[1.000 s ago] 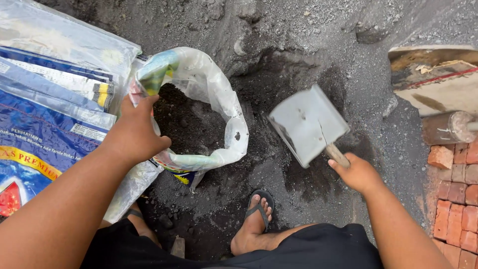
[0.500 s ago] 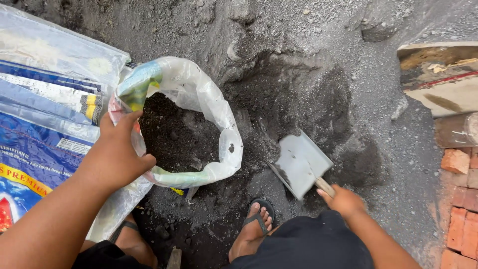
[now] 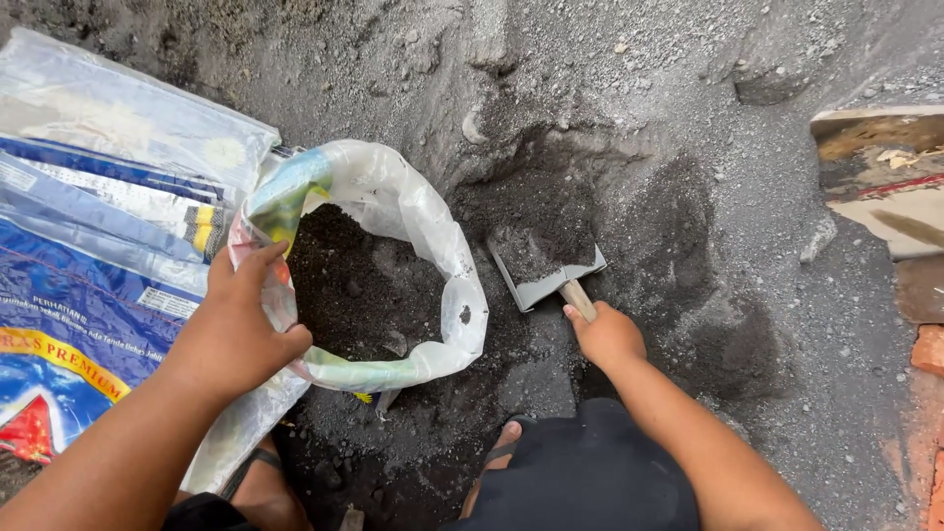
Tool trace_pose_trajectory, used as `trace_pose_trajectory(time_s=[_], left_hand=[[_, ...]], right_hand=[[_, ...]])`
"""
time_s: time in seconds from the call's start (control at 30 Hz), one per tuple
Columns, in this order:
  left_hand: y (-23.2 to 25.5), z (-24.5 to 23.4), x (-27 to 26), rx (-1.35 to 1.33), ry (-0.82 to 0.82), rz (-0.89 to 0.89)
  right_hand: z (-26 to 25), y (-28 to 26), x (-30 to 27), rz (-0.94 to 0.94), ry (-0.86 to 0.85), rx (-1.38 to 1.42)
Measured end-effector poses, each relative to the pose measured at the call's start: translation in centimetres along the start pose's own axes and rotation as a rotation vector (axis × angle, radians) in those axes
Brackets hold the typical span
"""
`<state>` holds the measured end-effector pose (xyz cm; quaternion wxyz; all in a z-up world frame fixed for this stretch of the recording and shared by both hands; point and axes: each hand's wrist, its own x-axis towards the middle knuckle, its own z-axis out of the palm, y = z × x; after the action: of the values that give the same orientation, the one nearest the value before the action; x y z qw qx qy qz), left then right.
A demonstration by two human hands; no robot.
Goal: Using a hand trowel to scoop sand from a pile and fill a plastic bag.
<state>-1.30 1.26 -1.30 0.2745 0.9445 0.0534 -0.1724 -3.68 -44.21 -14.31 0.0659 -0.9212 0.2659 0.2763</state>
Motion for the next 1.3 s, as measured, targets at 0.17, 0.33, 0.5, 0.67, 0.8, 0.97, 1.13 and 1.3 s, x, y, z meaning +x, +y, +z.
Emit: trace_pose_trajectory(time_s=[0.17, 0.33, 0.5, 0.67, 0.8, 0.97, 1.13, 1.3], left_hand=[[1.8, -1.3, -0.3, -0.052, -0.035, -0.06], [3.3, -2.1, -1.1, -0.142, -0.006, -0.08], [4.0, -2.0, -1.2, -0.13, -0.018, -0.107], [4.1, -2.6, -1.2, -0.148, -0.057, -0.104], [4.2, -2.9, -1.6, -0.16, -0.097, -0.072], [3.9, -3.3, -2.8, -0.138, -0.102, 0.021], [3.2, -3.4, -3.5, -0.127, -0.118, 0.046], [2.8, -3.3, -3.4, -0.136, -0.114, 0.067]], right_hand=[[-3.6, 0.9, -2.4, -0.005, 0.038, -0.05], [-8.5, 0.9, -5.5, -0.018, 0.093, -0.099], [-12.5, -0.1, -9.2, -0.057, 0.206, -0.111], [-14.9, -3.8, -14.3, -0.129, 0.223, -0.165], [-16.0, -7.4, -17.9, -0.222, 0.239, -0.302], [-13.9, -9.3, -17.8, -0.524, 0.506, -0.504], [-12.9, -10.4, -17.7, -0.664, 0.766, -0.581], [-14.7, -10.8, -19.9, -0.746, 1.174, -0.58]])
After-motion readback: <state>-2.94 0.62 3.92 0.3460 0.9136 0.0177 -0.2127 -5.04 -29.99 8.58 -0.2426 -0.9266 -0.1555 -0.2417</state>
